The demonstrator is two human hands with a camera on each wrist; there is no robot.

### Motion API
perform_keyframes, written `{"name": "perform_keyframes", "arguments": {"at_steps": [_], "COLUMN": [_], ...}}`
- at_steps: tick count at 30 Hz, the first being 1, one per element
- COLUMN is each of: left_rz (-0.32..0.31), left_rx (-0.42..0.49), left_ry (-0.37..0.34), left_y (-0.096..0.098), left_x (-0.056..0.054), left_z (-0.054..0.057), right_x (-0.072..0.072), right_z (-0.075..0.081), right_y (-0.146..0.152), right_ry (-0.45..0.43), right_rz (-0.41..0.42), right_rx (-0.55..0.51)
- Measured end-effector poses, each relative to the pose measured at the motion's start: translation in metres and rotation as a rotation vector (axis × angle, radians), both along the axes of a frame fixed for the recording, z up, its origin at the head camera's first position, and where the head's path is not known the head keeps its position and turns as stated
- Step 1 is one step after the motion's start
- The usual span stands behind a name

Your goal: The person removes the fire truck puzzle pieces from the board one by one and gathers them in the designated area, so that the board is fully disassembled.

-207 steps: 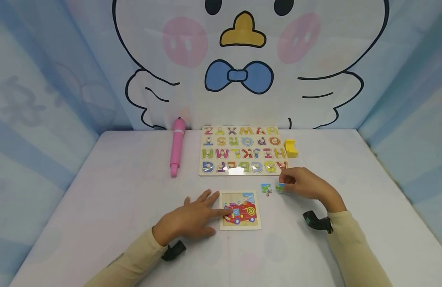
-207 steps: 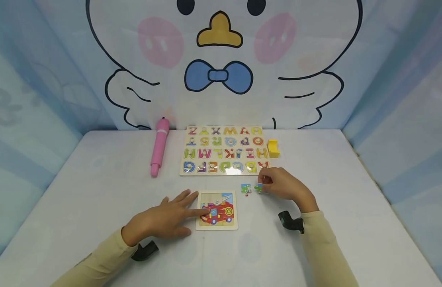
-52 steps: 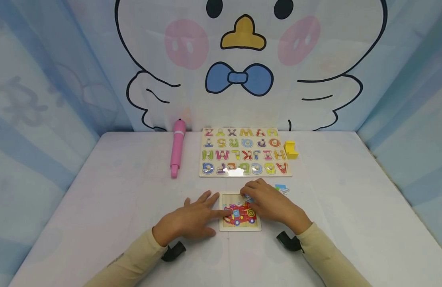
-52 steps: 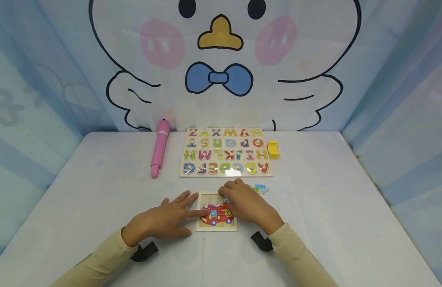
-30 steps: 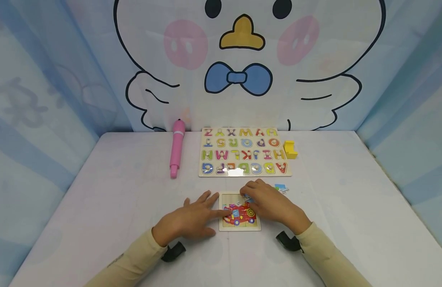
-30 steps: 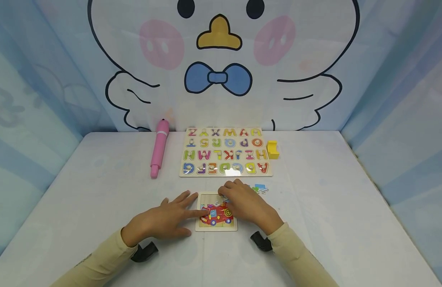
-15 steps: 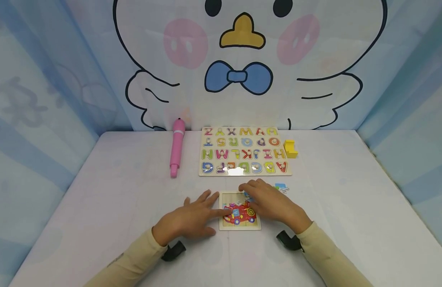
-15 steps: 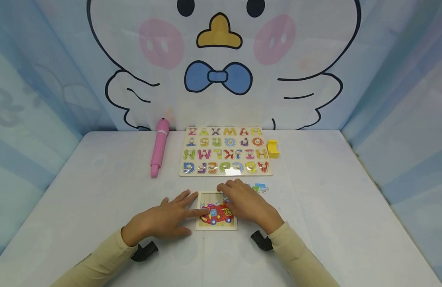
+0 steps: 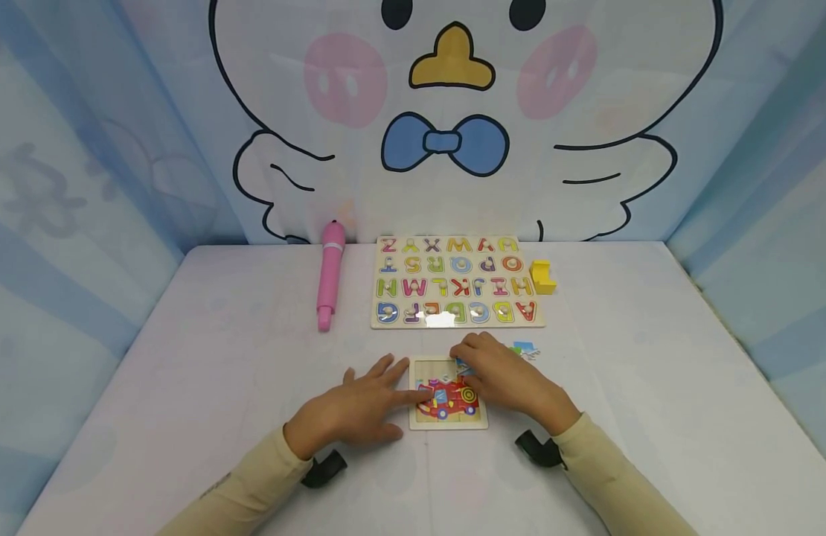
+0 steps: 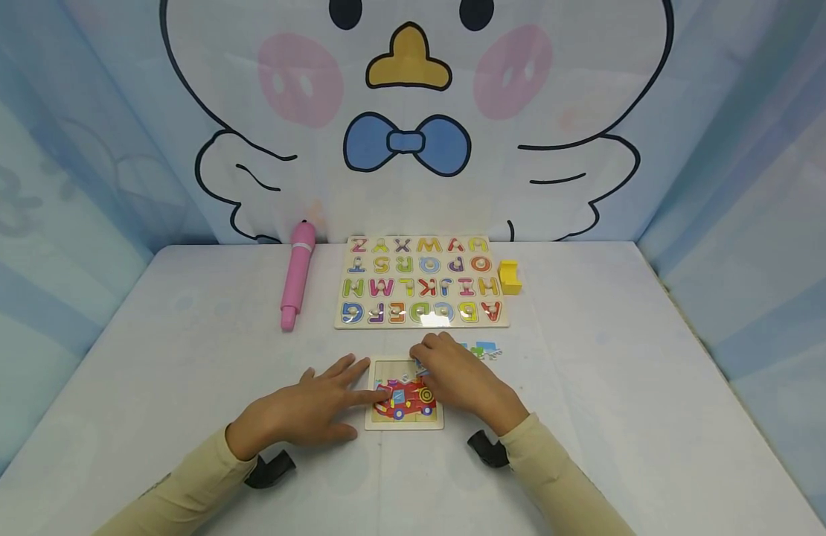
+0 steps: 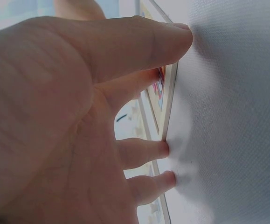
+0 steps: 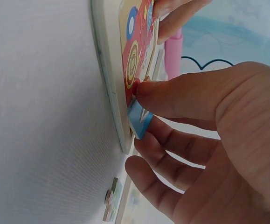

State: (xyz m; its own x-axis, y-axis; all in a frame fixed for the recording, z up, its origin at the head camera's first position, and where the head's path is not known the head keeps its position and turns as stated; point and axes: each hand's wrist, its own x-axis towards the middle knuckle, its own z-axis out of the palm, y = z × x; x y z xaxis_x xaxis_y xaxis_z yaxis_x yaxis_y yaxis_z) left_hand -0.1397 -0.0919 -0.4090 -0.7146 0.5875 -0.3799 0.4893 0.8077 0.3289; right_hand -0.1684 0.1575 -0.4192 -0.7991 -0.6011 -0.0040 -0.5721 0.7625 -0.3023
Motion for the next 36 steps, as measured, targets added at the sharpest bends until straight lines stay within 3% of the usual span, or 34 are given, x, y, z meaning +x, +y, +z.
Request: {"name": "perform_keyframes", "arguments": {"at_steps": [11, 36], "left_rz": [0.001, -0.002], "left_rx": [0.0, 0.0], "left_ry": [-0.001, 0.0], "left_y": [0.0, 0.0], "left_x": [0.0, 0.0], "left_z": [-0.001, -0.001], "right_x": [-0.002, -0.01], "right_z": [-0.001, -0.001], "right_y": [0.0, 0.009], "right_ry": [-0.02, -0.074], "right_rz": [-0.009, 0.039], "right_rx": [-0.016, -0.197]}}
